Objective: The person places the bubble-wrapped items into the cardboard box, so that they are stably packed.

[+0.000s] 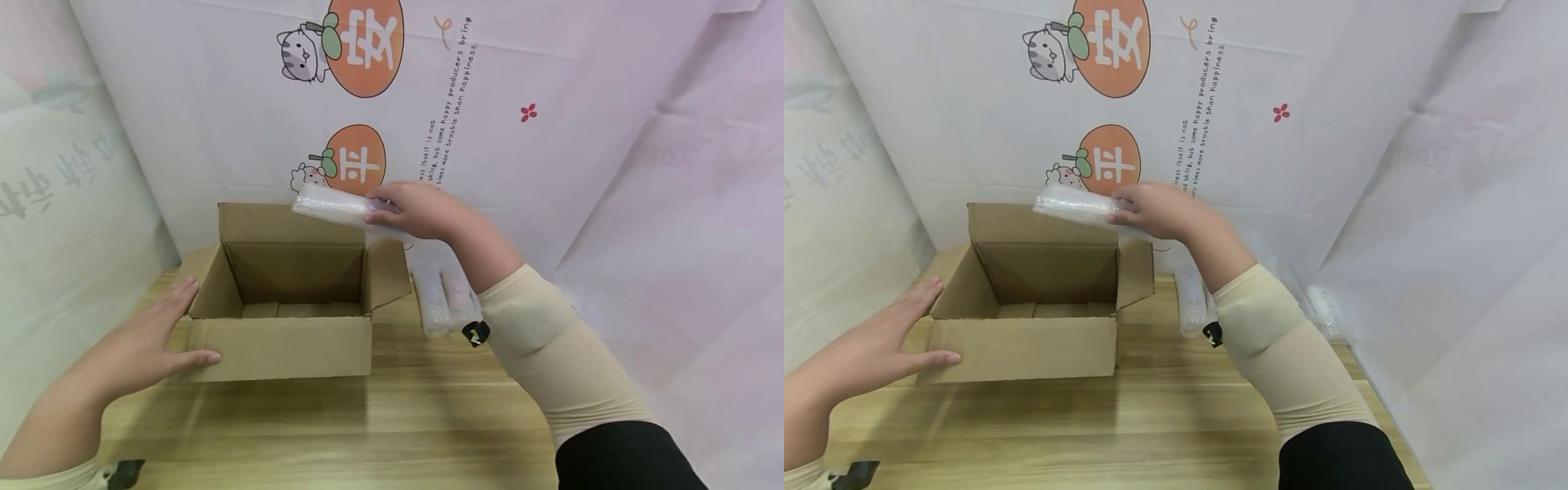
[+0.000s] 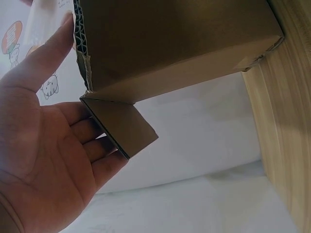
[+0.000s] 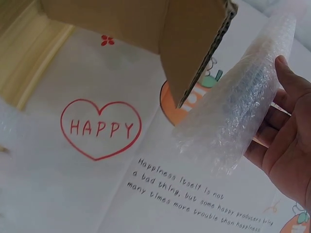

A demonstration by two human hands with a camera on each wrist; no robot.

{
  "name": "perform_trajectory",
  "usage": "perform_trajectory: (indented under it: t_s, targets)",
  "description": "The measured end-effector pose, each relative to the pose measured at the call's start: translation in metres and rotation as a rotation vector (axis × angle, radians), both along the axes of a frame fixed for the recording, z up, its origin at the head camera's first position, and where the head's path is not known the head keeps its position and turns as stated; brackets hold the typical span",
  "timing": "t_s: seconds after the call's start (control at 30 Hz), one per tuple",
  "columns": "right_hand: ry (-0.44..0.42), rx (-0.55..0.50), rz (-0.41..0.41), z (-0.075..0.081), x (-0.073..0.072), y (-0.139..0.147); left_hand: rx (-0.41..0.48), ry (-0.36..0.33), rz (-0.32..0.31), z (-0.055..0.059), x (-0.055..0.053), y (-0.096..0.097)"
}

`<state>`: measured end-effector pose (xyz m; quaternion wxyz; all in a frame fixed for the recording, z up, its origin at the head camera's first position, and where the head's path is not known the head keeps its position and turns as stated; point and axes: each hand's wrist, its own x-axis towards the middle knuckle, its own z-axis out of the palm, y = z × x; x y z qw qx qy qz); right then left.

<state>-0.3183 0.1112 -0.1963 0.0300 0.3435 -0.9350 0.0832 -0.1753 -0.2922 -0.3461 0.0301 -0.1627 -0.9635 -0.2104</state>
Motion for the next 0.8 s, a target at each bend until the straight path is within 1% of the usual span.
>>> perform_trajectory:
  t_s: [0.2,0.4,0.47,0.67,0.8]
  targets:
    - [-0.001,-0.003,0.056,0.002,0.001,-0.022,0.001,0.003,-0.006,0.000,0.000,0.001]
    - [0.013,0.044,0.086,-0.001,0.006,-0.044,-0.003,0.005,0.000,0.000,0.000,0.001]
    - [0.010,0.056,0.090,-0.004,0.008,-0.050,-0.006,0.006,-0.001,0.000,0.001,0.000]
    - [-0.027,0.048,0.154,-0.014,0.014,-0.068,-0.004,0.008,-0.005,-0.001,0.001,0.001]
    - [-0.028,0.076,0.164,-0.024,0.016,-0.079,-0.003,0.012,-0.005,-0.001,0.001,0.001]
